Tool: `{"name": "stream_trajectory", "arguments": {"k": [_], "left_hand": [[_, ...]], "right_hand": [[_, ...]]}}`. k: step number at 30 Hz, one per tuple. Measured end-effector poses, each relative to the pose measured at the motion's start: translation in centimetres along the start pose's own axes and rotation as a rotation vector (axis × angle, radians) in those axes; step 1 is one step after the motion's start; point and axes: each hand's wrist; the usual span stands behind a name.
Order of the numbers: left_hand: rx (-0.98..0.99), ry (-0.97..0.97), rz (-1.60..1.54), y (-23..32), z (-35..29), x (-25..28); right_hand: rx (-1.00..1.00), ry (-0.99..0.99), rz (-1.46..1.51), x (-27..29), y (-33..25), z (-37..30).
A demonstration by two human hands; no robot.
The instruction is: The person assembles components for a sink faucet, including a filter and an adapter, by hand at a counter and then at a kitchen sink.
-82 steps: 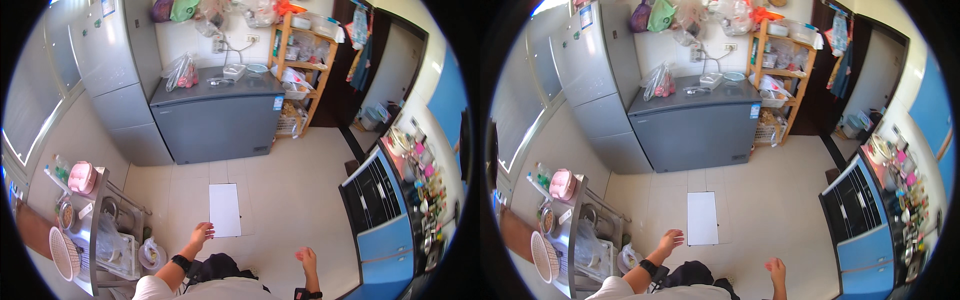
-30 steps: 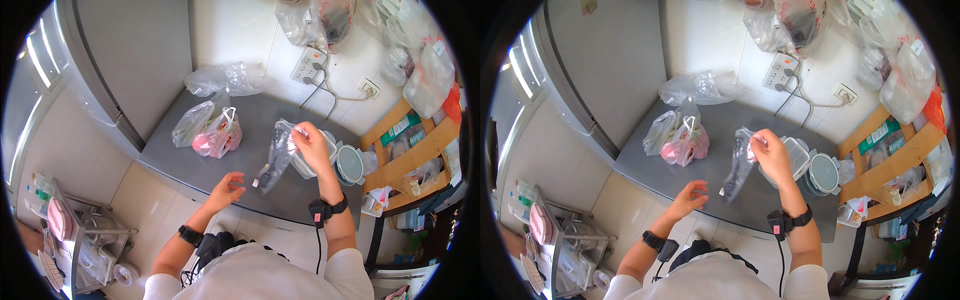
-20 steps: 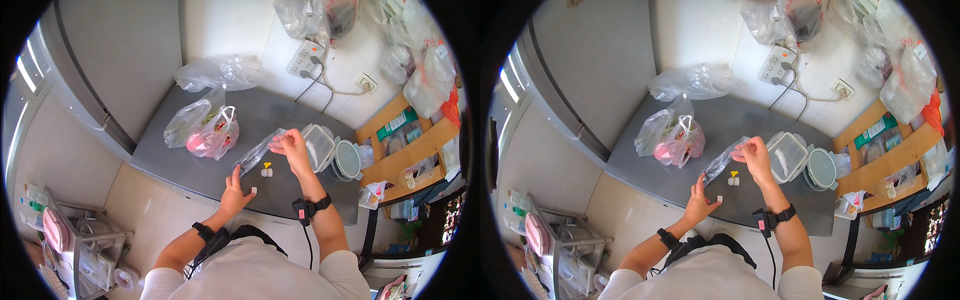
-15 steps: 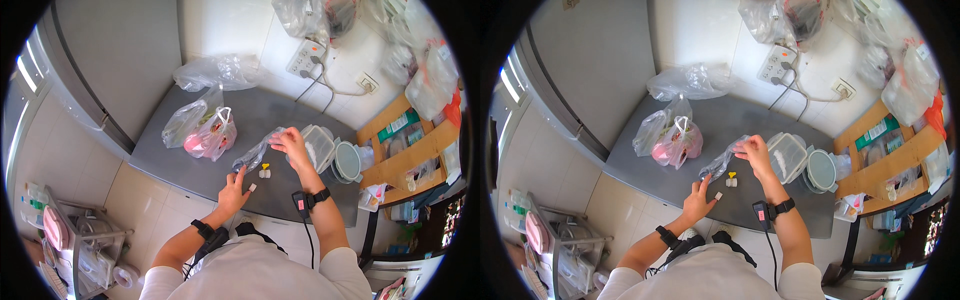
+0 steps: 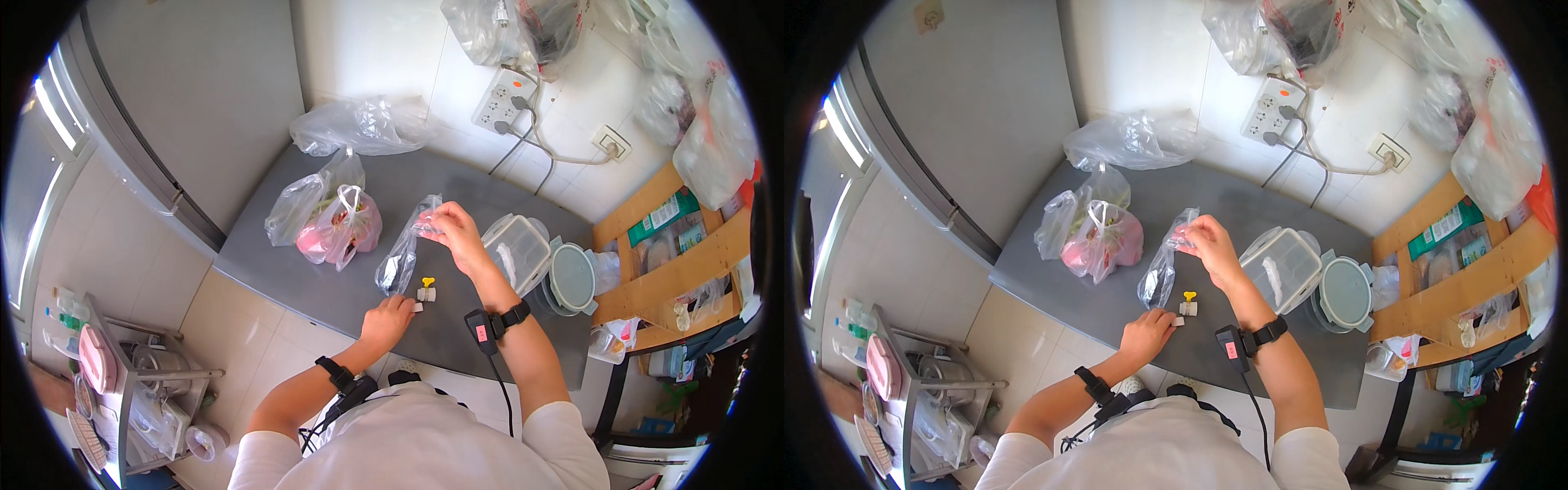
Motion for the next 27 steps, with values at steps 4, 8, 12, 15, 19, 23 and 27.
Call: {"name": "stream_trajectory", "arguments": {"k": [4, 8, 12, 15, 19, 23, 27], "left_hand": [[-0.103, -0.015, 0.121, -0.7, 0.2, 0.3], [-0.081, -0.019, 0.097, -1.7, -0.4, 0.4], [-0.106, -0.053, -0.028, -2.0, -1.0, 1.0], [-0.074, -0.036, -0.159, -2.5, -1.2, 2.1], [0.121, -0.092, -0.273, -3.2, -1.2, 4.3], [0.785, -0.146, -1.144, -4.3, -0.2, 4.5], [1.083, -0.044, -1.421, -3.7, 1.6, 5.4]], "right_hand": [[0.015, -0.088, -0.008, -0.5, -0.7, 0.3], [0.103, -0.109, -0.065, -1.8, -2.7, -0.2], [0.294, -0.286, -0.073, -2.7, -3.9, -1.3], [0.367, -0.394, -0.422, -2.5, -2.4, -2.5], [0.268, -0.419, -0.541, -2.3, 1.0, -4.1], [0.262, -0.402, -0.615, -2.3, 3.9, -5.1], [0.378, -0.409, -0.904, -2.4, 3.5, -5.3]]}}
Point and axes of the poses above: each hand's wrist, its own z-axis towards the middle knuckle, its own x-axis out of the back of the hand, y = z × x, and after that the axes turned 7 degrees about y, right-handed
